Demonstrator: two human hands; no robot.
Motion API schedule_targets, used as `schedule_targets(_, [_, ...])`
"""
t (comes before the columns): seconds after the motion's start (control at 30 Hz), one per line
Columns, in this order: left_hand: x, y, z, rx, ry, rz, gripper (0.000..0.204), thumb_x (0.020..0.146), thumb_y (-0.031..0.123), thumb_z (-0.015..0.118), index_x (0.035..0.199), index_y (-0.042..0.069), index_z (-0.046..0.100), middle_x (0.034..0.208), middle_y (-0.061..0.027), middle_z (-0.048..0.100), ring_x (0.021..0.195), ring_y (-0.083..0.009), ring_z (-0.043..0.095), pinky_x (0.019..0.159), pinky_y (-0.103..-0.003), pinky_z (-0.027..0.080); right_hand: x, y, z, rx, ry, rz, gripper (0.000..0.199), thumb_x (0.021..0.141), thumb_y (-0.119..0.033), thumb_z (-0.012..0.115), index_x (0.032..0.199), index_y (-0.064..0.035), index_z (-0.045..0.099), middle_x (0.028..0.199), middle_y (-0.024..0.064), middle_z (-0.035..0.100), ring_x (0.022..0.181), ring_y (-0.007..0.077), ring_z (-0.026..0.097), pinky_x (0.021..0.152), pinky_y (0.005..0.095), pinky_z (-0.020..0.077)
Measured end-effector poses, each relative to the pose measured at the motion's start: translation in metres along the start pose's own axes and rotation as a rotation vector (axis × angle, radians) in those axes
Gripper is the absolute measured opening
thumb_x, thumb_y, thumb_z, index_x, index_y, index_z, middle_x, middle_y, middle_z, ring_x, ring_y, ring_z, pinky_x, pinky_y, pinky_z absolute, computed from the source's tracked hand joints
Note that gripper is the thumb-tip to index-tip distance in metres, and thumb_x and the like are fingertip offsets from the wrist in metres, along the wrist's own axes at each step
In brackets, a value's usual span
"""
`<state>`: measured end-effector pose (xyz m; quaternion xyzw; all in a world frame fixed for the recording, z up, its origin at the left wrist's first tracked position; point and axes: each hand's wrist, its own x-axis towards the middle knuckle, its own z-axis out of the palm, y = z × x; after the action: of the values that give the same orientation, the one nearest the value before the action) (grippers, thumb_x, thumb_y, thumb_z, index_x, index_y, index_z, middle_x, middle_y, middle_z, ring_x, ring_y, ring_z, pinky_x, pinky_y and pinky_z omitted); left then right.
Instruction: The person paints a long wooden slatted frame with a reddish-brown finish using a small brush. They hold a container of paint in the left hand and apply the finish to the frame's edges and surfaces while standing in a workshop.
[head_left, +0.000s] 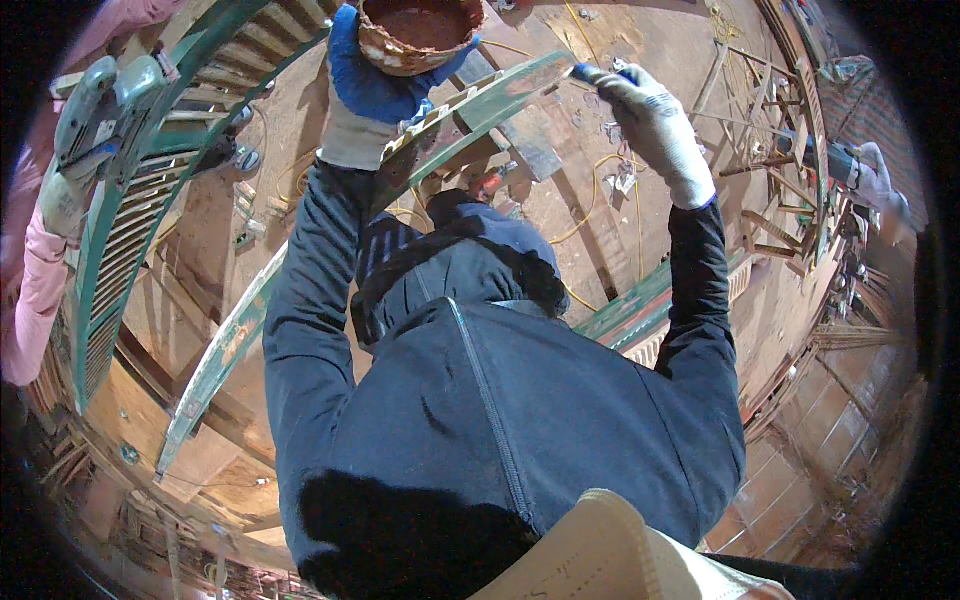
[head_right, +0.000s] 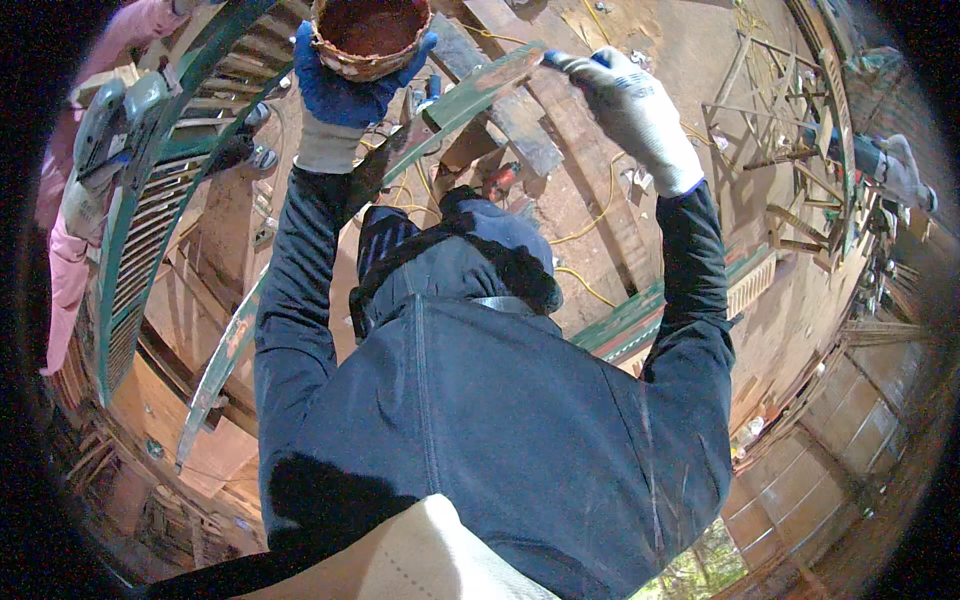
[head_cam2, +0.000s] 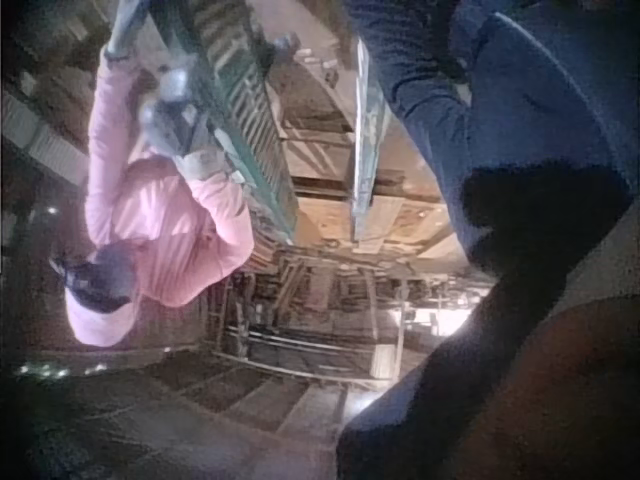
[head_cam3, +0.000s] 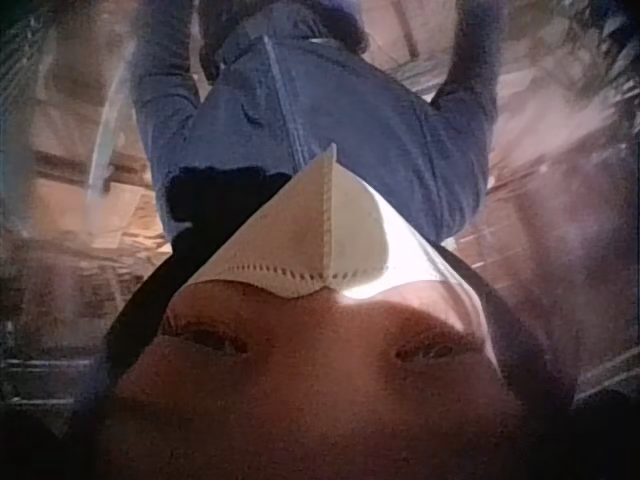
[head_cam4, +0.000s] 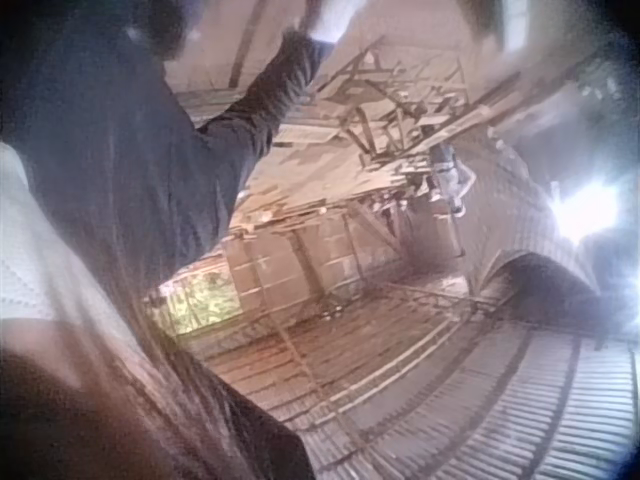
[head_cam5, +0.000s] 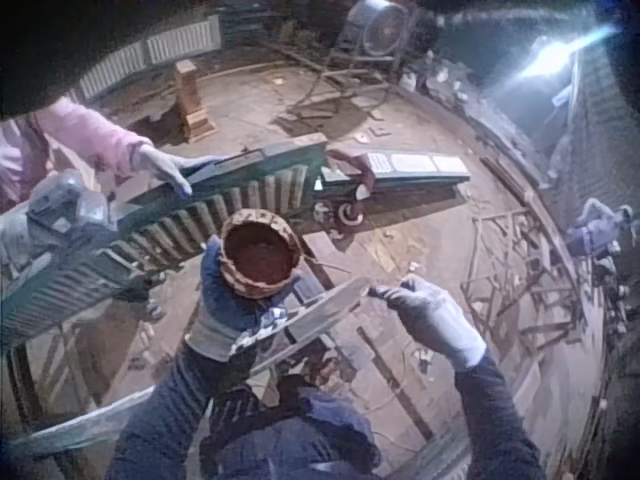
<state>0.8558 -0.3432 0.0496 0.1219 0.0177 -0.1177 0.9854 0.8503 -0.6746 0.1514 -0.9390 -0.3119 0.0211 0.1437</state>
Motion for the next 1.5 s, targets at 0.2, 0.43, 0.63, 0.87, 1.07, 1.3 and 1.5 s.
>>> schedule_targets(0.2, [-0.006, 0.008, 0.019, 0.245, 0.091, -0.011, 0.093, 0.084, 0.071, 0.066, 0.156, 0.019, 0.036, 0.157, -0.0216, 0.041, 0.141, -0.0485, 0.043, 0.117, -0.066, 0.04, -0.039, 0.002, 0.01, 1.057, 0.54, 0.541, 0.048, 0.105, -0.029, 0.062, 0.147, -0.0069, 0.055, 0.098, -0.0004, 0.064, 0.065, 0.0002, 0.045, 0.055, 0.0166, 0.0345])
schedule_targets(0.43, [0.003, -0.002, 0.029, 0.156, 0.166, 0.017, 0.074, 0.09, 0.065, 0.063, 0.144, 0.016, 0.052, 0.147, -0.0151, 0.055, 0.127, -0.0381, 0.058, 0.107, -0.061, 0.049, -0.133, -0.004, 0.098, 1.996, 0.819, 0.91, 0.019, 0.103, -0.027, 0.061, 0.099, -0.0086, 0.061, 0.059, -0.0051, 0.039, 0.047, 0.0078, 0.035, 0.045, 0.0262, 0.0261])
schedule_targets(0.63, [0.033, -0.013, -0.025, -0.184, -0.254, -0.011, 0.057, 0.09, 0.049, 0.072, 0.133, 0.012, 0.062, 0.13, -0.0152, 0.064, 0.118, -0.0322, 0.062, 0.092, -0.052, 0.056, -0.153, -0.059, 0.104, 1.965, 1.016, 1.217, 0.009, 0.101, -0.013, 0.058, 0.092, -0.0153, 0.062, 0.071, -0.0026, 0.059, 0.047, 0.0069, 0.043, 0.04, 0.0225, 0.0346])
schedule_targets(0.87, [0.038, 0.008, -0.012, -0.039, -0.209, -0.131, 0.076, 0.086, 0.056, 0.076, 0.143, 0.012, 0.054, 0.138, -0.0192, 0.058, 0.126, -0.0374, 0.058, 0.102, -0.057, 0.053, -0.133, -0.096, 0.118, 1.965, 1.095, 1.135, 0.006, 0.1, -0.013, 0.065, 0.105, -0.0113, 0.062, 0.081, -0.0021, 0.059, 0.052, 0.0044, 0.047, 0.043, 0.0215, 0.037])
schedule_targets(1.07, [0.039, 0.007, -0.015, -0.063, -0.198, -0.141, 0.082, 0.084, 0.057, 0.078, 0.147, 0.012, 0.051, 0.143, -0.0172, 0.055, 0.133, -0.0363, 0.052, 0.112, -0.056, 0.046, -0.15, -0.098, 0.144, 1.947, 1.062, 1.144, 0.01, 0.101, -0.015, 0.065, 0.109, -0.0098, 0.062, 0.085, -0.0002, 0.061, 0.056, 0.006, 0.05, 0.046, 0.0225, 0.0396])
schedule_targets(1.3, [0.097, 0.009, -0.009, -0.318, -1.038, -0.471, 0.056, 0.087, 0.045, 0.076, 0.13, 0.012, 0.062, 0.135, -0.0116, 0.064, 0.122, -0.029, 0.061, 0.108, -0.047, 0.049, -0.128, -0.055, 0.156, 1.431, 1.166, 0.842, 0.038, 0.103, -0.021, 0.063, 0.138, -0.0076, 0.057, 0.096, 0.0047, 0.067, 0.069, 0.0109, 0.058, 0.061, 0.026, 0.0496])
schedule_targets(1.5, [0.041, 0.051, -0.024, -0.189, -0.072, -0.084, 0.083, 0.088, 0.066, 0.067, 0.145, 0.008, 0.051, 0.144, -0.019, 0.057, 0.129, -0.0354, 0.057, 0.111, -0.056, 0.045, 0.009, -0.002, 0.078, 0.91, 0.835, 0.486, 0.034, 0.1, -0.011, 0.059, 0.133, -0.0055, 0.064, 0.111, 0.0121, 0.071, 0.096, 0.0236, 0.068, 0.087, 0.0375, 0.0548])
